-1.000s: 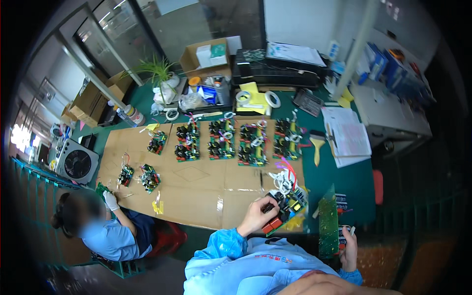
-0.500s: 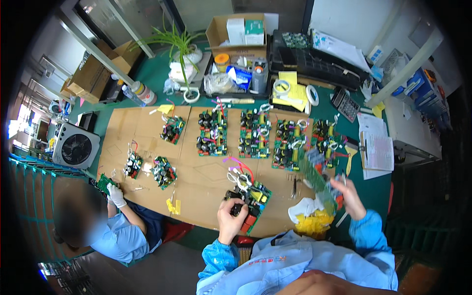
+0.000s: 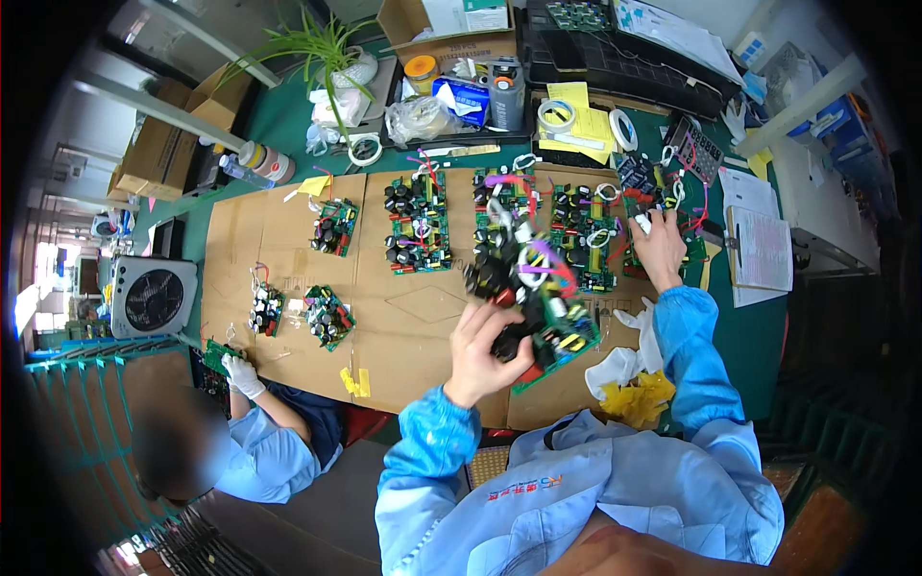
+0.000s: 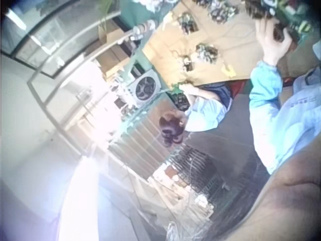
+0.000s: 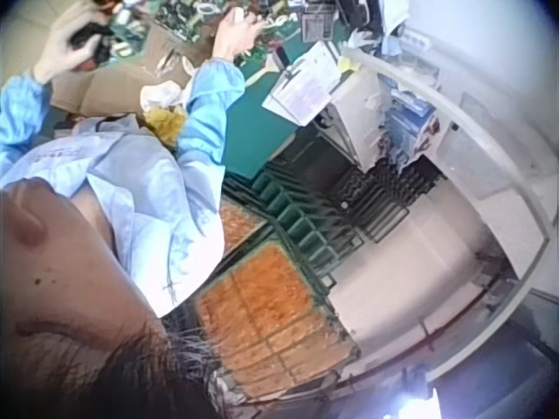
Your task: The person assembles electronic circuit boards by hand, sorting capacitors and other electronics components onto the boards, then placing the completed circuit boards into shipping racks. Tweezers are used to precisely position the small components.
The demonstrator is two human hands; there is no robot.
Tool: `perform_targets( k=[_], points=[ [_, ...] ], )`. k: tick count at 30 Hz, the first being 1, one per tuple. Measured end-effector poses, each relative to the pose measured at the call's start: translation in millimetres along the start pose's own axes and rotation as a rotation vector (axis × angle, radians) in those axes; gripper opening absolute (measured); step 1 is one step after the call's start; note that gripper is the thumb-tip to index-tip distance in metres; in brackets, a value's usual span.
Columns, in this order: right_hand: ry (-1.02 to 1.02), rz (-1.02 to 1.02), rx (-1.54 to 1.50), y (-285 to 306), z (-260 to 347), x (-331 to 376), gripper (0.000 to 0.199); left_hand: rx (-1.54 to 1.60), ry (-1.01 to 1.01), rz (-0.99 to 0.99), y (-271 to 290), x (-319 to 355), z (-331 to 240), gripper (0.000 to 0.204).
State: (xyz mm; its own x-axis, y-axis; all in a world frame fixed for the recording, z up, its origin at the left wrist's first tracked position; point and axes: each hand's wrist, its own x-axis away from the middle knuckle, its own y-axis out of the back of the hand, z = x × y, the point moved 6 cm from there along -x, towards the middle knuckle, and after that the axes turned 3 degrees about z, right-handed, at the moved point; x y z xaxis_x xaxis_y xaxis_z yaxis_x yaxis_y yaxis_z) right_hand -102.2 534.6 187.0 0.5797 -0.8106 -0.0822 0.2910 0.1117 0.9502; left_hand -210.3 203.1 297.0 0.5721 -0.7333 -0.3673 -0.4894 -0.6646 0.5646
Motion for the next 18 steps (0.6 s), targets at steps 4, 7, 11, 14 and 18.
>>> perform_targets(
  k=[4,7,11,14,18],
  points=[
    [-0.058,0.011,0.065,-39.5,-31.6,-8.9,0.040,-0.229,-0.286,0.107,-51.6,-50.2,2.1,0.029],
    [-0.093,-0.017,0.030,-54.1,-52.3,0.7,0.040,-0.339,-0.452,0.246,-98.2,-73.3,19.6,0.028],
    [0.117,0.032,-0.012,-55.0,-55.0,15.0,0.047,-0.422,-0.582,0.320,-151.4,-85.4,50.8,0.029],
    [0.109,0.135,-0.082,-32.7,-49.9,27.1,0.046,-0.486,-0.628,0.395,-184.7,-79.9,84.3,0.031],
    [0.034,0.145,-0.247,-5.4,-87.0,68.9,0.032,-0.500,-0.467,0.429,-218.5,-76.9,116.6,0.034]
  ],
)
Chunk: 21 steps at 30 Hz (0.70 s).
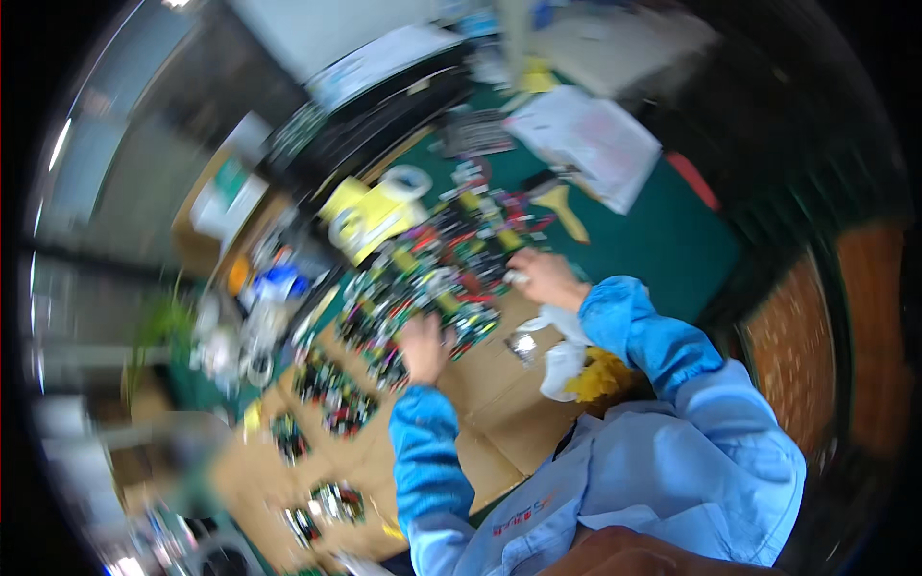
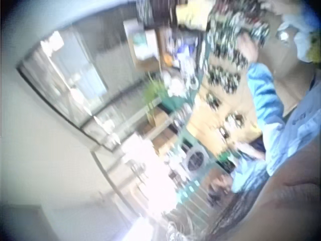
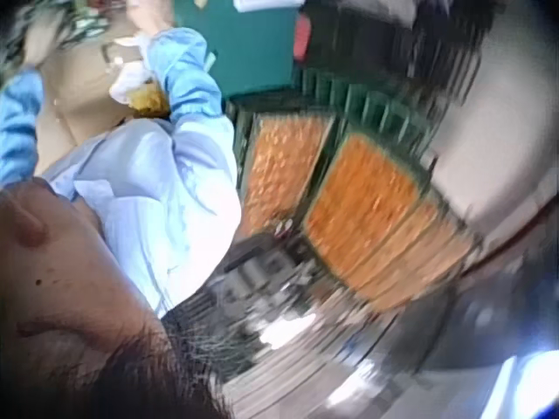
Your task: The person assembles electronic circuit boards by hand, sorting capacitors and other electronics components onto the boards, then placing the completed circuit boards into shipping racks. Tweezers are used to precisely position the small components.
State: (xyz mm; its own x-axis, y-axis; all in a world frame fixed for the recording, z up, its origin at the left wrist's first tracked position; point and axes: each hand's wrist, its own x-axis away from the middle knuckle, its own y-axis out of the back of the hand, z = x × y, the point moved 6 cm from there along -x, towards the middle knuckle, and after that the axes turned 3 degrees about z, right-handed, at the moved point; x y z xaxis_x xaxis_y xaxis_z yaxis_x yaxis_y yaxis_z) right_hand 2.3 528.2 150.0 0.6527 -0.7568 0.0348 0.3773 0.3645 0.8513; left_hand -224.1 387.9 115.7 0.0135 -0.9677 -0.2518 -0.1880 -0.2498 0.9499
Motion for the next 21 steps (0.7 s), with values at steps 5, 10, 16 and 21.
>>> perform_targets(
  k=[5,10,16,21],
  points=[
    [0.009,0.047,0.167,50.3,-51.9,99.5,0.029,-0.068,0.161,0.013,0.7,-1.0,0.6,0.046],
    [-0.439,-0.338,0.269,155.2,-160.5,261.0,0.017,-0.102,0.322,-0.164,-10.6,25.6,-25.2,0.056],
    [-1.016,-0.391,0.318,205.3,-290.7,538.3,0.038,0.009,0.296,-0.290,-10.9,61.5,-155.7,0.035],
    [-1.594,-0.356,0.177,221.8,-350.5,784.2,0.047,0.112,0.088,-0.134,-24.3,51.6,-330.1,0.039]
  ],
)
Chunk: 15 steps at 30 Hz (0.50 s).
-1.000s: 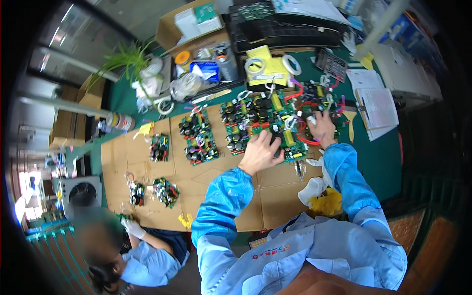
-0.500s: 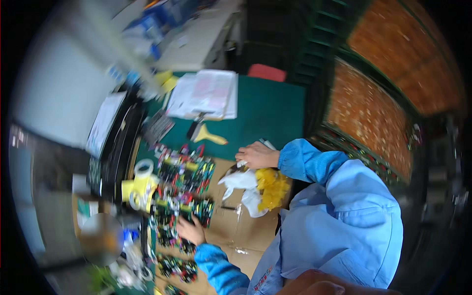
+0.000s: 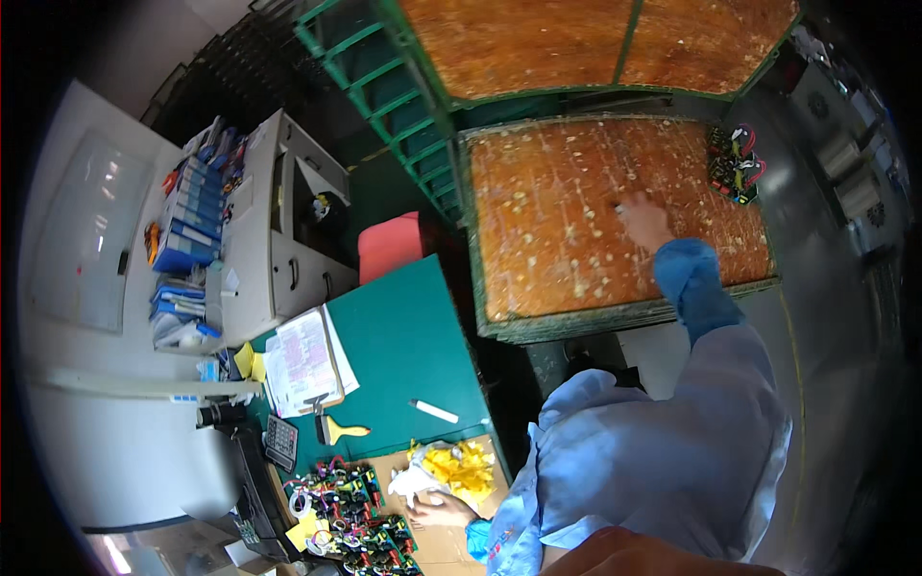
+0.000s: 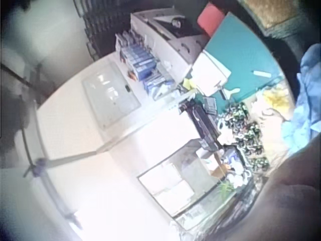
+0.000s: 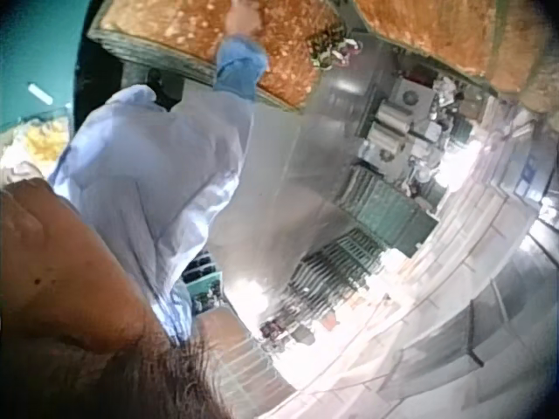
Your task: The person assembles electronic circuit boards by hand, sorting capacitors and other electronics components onto the boards, then placing the completed circuit boards into shipping racks. Tweezers are used to precisely position the small components.
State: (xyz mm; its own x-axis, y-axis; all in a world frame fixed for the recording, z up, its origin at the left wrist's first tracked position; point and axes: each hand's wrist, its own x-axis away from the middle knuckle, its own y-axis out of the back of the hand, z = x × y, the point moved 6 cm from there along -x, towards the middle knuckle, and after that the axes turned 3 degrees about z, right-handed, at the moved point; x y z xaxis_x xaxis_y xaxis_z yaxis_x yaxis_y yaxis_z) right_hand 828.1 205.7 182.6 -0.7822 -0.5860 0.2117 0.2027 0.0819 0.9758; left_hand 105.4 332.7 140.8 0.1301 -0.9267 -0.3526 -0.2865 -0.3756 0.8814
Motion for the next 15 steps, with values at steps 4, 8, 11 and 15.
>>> perform_targets(
  k=[4,8,11,15],
  points=[
    [-0.401,-0.082,0.079,12.0,-169.5,-30.3,0.049,-0.197,-0.101,0.260,-16.1,-19.4,-126.1,0.043],
    [-0.572,0.047,0.104,-15.2,-279.4,-74.9,0.055,0.103,-0.327,0.182,-24.7,-40.5,-207.0,0.033],
    [-0.460,-0.169,0.234,-63.0,-456.0,-91.7,0.053,0.314,-0.421,0.289,-57.9,-37.7,-270.8,0.032],
    [-0.318,0.118,0.264,-87.9,-344.7,-152.1,0.063,0.137,-0.378,0.321,-23.2,-5.9,-260.0,0.035]
  ],
)
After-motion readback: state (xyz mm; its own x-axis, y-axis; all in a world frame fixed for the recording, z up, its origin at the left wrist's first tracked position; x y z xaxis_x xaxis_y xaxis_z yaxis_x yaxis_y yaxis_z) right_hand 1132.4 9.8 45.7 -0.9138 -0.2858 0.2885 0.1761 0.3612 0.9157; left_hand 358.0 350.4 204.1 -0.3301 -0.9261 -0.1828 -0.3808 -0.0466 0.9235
